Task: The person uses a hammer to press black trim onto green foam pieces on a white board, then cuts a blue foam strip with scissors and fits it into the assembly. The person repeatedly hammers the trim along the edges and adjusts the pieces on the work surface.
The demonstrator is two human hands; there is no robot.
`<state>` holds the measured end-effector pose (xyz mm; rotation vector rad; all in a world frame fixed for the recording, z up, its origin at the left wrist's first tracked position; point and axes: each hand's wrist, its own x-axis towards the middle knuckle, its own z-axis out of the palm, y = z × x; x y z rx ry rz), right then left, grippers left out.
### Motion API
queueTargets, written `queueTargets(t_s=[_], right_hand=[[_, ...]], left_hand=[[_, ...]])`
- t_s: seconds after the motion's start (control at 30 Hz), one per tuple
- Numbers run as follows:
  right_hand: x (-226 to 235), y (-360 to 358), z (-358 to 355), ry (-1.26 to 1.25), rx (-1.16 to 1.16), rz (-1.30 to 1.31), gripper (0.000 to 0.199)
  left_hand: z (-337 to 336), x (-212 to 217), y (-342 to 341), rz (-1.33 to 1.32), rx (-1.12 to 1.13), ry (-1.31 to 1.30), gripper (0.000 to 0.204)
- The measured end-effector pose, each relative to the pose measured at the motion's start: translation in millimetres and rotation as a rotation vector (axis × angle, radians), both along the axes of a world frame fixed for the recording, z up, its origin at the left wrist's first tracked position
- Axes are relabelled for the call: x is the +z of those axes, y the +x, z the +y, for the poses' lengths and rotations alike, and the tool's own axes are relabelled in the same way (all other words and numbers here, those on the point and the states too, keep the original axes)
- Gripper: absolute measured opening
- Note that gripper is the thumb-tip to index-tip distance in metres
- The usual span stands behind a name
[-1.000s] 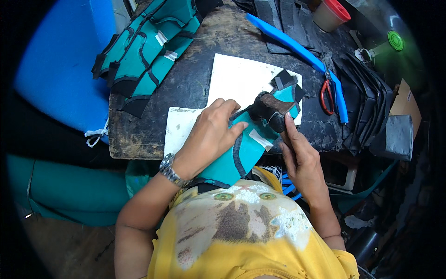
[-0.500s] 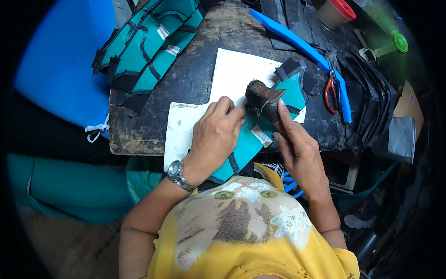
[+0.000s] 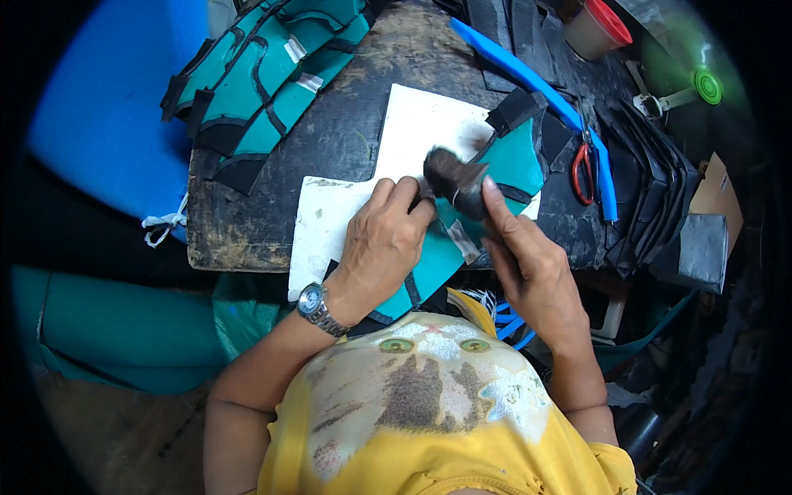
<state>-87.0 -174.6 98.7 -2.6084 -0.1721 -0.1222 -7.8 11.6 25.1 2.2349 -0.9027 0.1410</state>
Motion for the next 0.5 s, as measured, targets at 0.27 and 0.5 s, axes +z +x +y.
queueTargets(t_s=[0.27,0.5], right_hand=[[1,-5,1,0.030,-0.005,-0.036,0.071],[-8,-10,2,0.071,-0.003,-0.064,0.072]], left_hand=[[1,-8,-1,-0.003,0.006,-0.130,0.011],[1,-10,1,-0.018,0.009,-0.154,0.013]])
